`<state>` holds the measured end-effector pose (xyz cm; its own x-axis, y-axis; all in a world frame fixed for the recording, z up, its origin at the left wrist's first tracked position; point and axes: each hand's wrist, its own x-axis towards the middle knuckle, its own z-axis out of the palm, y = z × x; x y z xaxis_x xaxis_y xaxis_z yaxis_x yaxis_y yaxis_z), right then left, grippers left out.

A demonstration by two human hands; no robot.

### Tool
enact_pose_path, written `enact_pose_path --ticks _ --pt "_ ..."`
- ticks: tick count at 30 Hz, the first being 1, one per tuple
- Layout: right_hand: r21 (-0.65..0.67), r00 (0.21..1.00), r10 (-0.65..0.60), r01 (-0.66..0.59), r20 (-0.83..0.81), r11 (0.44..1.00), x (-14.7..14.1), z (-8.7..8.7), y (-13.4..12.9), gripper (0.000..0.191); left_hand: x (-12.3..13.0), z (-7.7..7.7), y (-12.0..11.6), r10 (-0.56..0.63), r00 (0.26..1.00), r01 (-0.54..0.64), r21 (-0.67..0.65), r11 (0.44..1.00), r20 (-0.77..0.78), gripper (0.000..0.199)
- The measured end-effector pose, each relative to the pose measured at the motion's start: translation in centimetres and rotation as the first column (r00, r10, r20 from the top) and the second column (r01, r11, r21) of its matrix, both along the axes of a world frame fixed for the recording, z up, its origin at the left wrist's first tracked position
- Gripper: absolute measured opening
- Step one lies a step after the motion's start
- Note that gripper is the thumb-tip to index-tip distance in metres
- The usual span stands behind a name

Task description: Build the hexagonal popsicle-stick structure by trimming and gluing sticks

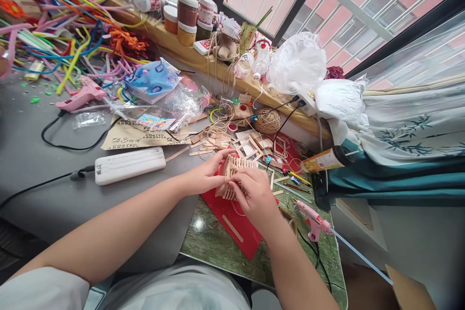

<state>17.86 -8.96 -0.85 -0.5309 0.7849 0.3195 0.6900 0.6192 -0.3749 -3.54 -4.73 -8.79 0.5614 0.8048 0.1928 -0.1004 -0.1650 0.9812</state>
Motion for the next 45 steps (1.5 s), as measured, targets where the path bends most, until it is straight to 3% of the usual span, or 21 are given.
enact_pose_path --ticks 4,10,18,25,28,31,33,36,41,45 --pt "0.010 0.999 0.024 -0.024 -0.022 1.000 0.2 0.0 0.1 0.010 0.2 0.0 -0.1 -0.024 0.999 0.027 -0.051 0.998 0.047 0.081" --pt "0.041 0.995 0.091 -0.089 -0.048 0.995 1.0 -0.3 0.2 0.014 -0.1 0.0 0.0 -0.012 1.000 0.011 -0.031 0.999 -0.008 0.084" --pt "0.060 0.996 0.087 -0.084 -0.038 0.995 1.3 -0.6 -0.7 0.020 0.0 0.3 0.0 -0.030 0.999 0.033 -0.085 0.996 0.036 0.082" --pt "0.127 0.985 0.143 -0.131 -0.093 0.983 1.9 -1.2 -0.6 0.044 0.0 0.1 0.1 -0.022 0.999 0.025 -0.067 0.997 0.047 0.082" --pt "0.151 0.960 0.064 -0.024 -0.271 0.988 2.3 -1.7 -1.1 0.051 0.0 0.0 0.1 -0.017 0.998 0.021 -0.072 0.997 0.055 0.086" --pt "0.166 0.863 -0.048 0.151 -0.502 0.974 2.6 -2.2 -1.8 0.037 0.0 0.0 0.1 -0.031 0.999 0.035 -0.101 0.994 0.043 0.087" --pt "0.135 0.814 -0.095 0.209 -0.573 0.969 2.7 -2.4 -2.1 0.032 0.1 0.0 0.1 -0.031 0.998 0.036 -0.114 0.993 0.050 0.087" --pt "0.129 0.868 -0.065 0.147 -0.492 0.981 2.6 -2.2 -2.2 0.037 0.1 0.1 0.2 -0.037 0.996 0.046 -0.124 0.991 0.079 0.087" --pt "0.189 0.949 0.130 -0.077 -0.286 0.979 1.7 -1.9 -2.0 0.055 0.2 -0.1 0.3 -0.038 0.997 0.045 -0.103 0.994 0.074 0.085" --pt "0.230 0.965 0.119 -0.064 -0.232 0.971 1.1 -2.2 -1.9 0.048 0.1 -0.1 0.2 -0.025 0.998 0.031 -0.100 0.995 0.053 0.086"
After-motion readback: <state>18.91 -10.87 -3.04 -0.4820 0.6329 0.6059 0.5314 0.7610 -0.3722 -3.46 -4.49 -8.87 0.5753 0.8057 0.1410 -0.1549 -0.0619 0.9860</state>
